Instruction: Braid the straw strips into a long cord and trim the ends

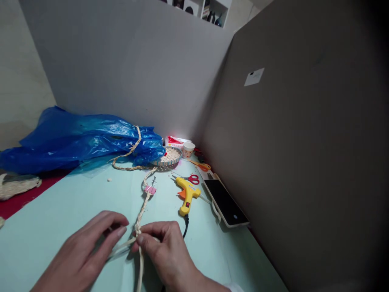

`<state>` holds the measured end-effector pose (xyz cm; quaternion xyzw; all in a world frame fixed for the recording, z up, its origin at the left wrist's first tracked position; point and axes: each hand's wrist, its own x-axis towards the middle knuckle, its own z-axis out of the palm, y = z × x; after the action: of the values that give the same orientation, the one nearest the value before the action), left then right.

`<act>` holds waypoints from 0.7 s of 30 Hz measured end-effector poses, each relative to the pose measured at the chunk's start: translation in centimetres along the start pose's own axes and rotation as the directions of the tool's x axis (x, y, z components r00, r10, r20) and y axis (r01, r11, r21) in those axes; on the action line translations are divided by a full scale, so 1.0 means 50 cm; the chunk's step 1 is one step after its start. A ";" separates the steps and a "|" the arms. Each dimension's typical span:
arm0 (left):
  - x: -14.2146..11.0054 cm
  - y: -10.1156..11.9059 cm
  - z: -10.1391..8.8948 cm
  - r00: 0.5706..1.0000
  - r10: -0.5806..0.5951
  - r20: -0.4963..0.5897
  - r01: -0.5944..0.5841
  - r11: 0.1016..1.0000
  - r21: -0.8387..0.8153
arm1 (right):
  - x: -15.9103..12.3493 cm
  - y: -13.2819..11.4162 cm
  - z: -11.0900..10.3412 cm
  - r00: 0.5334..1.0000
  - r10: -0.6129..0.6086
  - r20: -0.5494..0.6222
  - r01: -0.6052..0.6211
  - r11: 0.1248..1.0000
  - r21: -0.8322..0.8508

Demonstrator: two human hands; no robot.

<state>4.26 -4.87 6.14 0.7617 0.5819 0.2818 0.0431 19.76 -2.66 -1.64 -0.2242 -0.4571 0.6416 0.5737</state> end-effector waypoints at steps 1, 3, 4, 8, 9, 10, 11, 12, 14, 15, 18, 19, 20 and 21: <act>0.008 0.001 -0.003 0.984 -0.102 0.146 0.122 0.983 -0.134 | 0.000 0.001 0.000 1.000 -0.014 0.017 0.014 1.000 0.007; 0.016 0.000 0.003 0.889 -0.225 0.398 0.365 0.874 -0.320 | -0.002 0.006 0.000 0.997 -0.057 0.046 0.057 0.998 0.005; 0.016 -0.001 0.009 0.845 -0.267 0.463 0.457 0.810 -0.368 | -0.003 0.009 0.000 0.995 -0.078 0.055 0.079 0.997 -0.016; 0.007 -0.005 0.033 0.795 -0.383 0.471 0.574 0.725 -0.380 | -0.012 0.015 -0.003 0.989 -0.147 0.030 0.150 0.957 -0.247; 0.005 -0.005 0.035 0.795 -0.376 0.476 0.569 0.733 -0.373 | -0.015 0.014 -0.005 0.985 -0.172 0.023 0.170 0.930 -0.326; 0.003 -0.004 0.036 0.801 -0.364 0.476 0.558 0.741 -0.374 | -0.017 0.014 -0.006 0.980 -0.197 0.029 0.191 0.892 -0.410; 0.003 -0.002 0.036 0.806 -0.357 0.473 0.550 0.746 -0.376 | -0.019 0.012 -0.008 0.975 -0.215 0.051 0.212 0.841 -0.497; 0.002 0.000 0.036 0.810 -0.356 0.465 0.546 0.748 -0.378 | -0.021 0.011 -0.010 0.969 -0.228 0.089 0.237 0.778 -0.582; 0.003 0.004 0.035 0.814 -0.376 0.442 0.548 0.750 -0.371 | -0.023 0.012 -0.013 0.951 -0.251 0.180 0.302 0.627 -0.719; 0.003 0.006 0.034 0.811 -0.386 0.439 0.551 0.754 -0.356 | -0.023 0.013 -0.013 0.938 -0.270 0.219 0.336 0.547 -0.767; 0.005 0.006 0.032 0.805 -0.377 0.459 0.537 0.791 -0.292 | -0.022 0.025 -0.014 0.886 -0.347 0.309 0.417 0.300 -0.858; 0.005 0.005 0.032 0.810 -0.362 0.461 0.520 0.807 -0.281 | -0.021 0.031 -0.014 0.865 -0.364 0.345 0.439 0.217 -0.872; 0.005 0.003 0.032 0.819 -0.346 0.458 0.502 0.818 -0.280 | -0.019 0.038 -0.012 0.840 -0.375 0.392 0.469 0.138 -0.873; 0.005 0.001 0.032 0.827 -0.335 0.452 0.490 0.824 -0.286 | -0.017 0.047 -0.009 0.810 -0.391 0.438 0.499 0.066 -0.864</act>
<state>5.11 -4.24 4.89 0.6300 0.6474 0.2213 0.3674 19.10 -3.14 -4.04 -0.3462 -0.8192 0.0228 0.4566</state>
